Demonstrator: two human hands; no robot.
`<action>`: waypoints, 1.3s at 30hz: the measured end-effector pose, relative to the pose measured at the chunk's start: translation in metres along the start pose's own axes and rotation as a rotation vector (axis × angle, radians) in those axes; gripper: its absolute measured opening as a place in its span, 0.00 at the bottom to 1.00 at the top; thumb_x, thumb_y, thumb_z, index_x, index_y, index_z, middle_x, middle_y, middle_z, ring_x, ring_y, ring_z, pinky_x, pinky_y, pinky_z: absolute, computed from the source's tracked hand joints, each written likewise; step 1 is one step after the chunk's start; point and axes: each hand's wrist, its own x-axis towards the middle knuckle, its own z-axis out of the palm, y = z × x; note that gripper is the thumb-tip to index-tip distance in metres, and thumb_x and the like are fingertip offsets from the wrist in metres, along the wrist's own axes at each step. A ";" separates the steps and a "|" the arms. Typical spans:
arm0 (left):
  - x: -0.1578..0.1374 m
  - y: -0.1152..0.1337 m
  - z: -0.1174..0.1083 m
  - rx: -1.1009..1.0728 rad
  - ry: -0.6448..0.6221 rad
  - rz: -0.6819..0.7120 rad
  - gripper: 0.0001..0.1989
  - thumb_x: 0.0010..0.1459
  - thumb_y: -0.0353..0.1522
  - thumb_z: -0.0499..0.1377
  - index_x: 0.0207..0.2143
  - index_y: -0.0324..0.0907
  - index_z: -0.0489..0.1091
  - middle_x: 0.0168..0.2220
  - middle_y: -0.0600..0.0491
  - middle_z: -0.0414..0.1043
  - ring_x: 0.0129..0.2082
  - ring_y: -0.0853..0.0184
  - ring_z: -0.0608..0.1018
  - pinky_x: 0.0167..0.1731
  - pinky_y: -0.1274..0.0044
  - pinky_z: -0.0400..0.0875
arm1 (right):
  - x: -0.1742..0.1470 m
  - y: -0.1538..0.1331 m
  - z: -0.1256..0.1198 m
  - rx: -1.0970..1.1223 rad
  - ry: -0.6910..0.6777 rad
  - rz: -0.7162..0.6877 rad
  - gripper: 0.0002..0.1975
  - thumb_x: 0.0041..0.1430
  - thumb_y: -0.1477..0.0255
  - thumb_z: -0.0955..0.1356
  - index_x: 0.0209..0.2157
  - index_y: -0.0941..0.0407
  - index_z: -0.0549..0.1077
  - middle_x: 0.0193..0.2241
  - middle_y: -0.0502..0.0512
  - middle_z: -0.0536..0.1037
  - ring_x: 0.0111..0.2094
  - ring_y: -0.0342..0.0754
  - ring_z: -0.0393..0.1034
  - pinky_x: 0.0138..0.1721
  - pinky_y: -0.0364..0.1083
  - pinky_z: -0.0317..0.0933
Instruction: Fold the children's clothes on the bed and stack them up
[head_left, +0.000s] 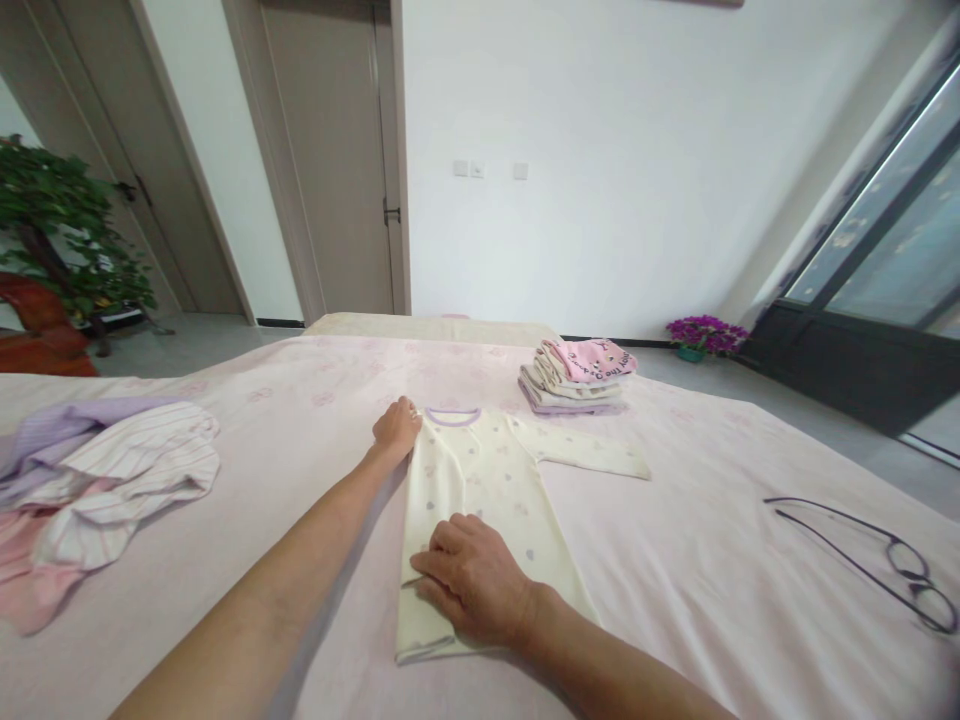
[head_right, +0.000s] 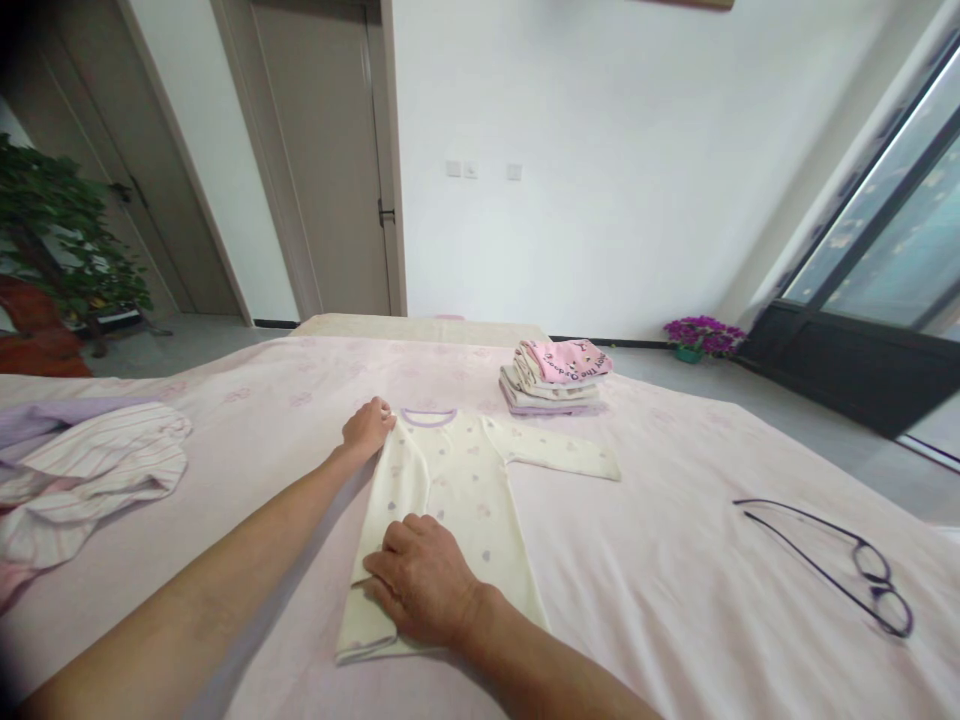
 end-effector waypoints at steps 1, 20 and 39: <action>-0.003 0.002 -0.002 0.005 0.021 0.045 0.19 0.62 0.35 0.50 0.54 0.42 0.67 0.54 0.42 0.71 0.54 0.56 0.72 0.52 0.67 0.65 | -0.001 -0.001 0.000 -0.006 0.003 -0.005 0.10 0.66 0.64 0.63 0.37 0.54 0.73 0.33 0.53 0.71 0.35 0.48 0.61 0.38 0.47 0.52; -0.076 0.023 0.014 0.245 0.038 0.343 0.33 0.66 0.44 0.44 0.64 0.29 0.55 0.67 0.34 0.51 0.68 0.50 0.51 0.65 0.60 0.40 | -0.008 0.006 -0.012 -0.057 0.053 -0.149 0.13 0.68 0.64 0.61 0.40 0.54 0.74 0.32 0.53 0.75 0.33 0.46 0.65 0.36 0.47 0.52; -0.165 0.018 -0.008 -0.038 -0.223 0.553 0.30 0.66 0.46 0.46 0.63 0.38 0.62 0.66 0.40 0.56 0.68 0.52 0.53 0.64 0.57 0.49 | -0.118 0.247 -0.103 -0.156 0.144 1.521 0.23 0.51 0.72 0.66 0.49 0.63 0.74 0.47 0.74 0.74 0.49 0.65 0.69 0.43 0.56 0.64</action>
